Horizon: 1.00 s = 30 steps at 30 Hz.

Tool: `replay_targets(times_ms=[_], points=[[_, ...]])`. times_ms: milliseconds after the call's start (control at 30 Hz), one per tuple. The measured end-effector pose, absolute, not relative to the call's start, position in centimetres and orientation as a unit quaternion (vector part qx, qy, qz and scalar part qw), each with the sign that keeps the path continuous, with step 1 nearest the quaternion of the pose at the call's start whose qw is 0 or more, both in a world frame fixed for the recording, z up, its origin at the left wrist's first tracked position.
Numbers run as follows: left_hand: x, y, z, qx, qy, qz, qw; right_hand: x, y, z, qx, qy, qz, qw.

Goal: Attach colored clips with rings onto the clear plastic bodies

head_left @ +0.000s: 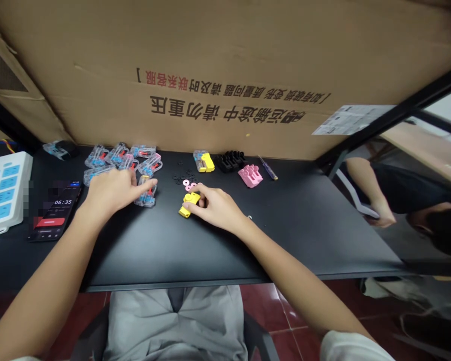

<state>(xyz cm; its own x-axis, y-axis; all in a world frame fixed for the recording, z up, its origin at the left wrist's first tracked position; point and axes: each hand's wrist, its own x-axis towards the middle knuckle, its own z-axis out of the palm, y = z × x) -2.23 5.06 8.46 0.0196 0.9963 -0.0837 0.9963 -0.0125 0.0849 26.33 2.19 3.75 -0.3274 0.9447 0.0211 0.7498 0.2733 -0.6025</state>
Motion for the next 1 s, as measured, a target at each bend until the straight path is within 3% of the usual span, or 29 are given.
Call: replay_targets(times_ms=[367, 533, 733, 867, 1000], points=[[-1.1, 4.9, 7.0, 0.744, 0.597, 0.026, 0.299, 28.8, 2.5, 3.8, -0.358, -0.862, 0.266, 0.241], [-0.9, 4.9, 6.3, 0.734, 0.540, 0.130, 0.390, 29.0, 2.8, 3.3, -0.308, -0.891, 0.265, 0.201], [1.4, 5.2, 4.0, 0.621, 0.487, 0.378, 0.484, 28.4, 2.7, 2.8, -0.313, -0.889, 0.253, 0.217], [2.4, 5.9, 2.0, 0.581, 0.422, 0.409, 0.562, 28.1, 2.8, 2.5, -0.314, -0.888, 0.228, 0.249], [2.7, 5.6, 1.3, 0.600, 0.398, 0.428, 0.546, 28.0, 3.0, 2.3, -0.285, -0.874, 0.242, 0.310]])
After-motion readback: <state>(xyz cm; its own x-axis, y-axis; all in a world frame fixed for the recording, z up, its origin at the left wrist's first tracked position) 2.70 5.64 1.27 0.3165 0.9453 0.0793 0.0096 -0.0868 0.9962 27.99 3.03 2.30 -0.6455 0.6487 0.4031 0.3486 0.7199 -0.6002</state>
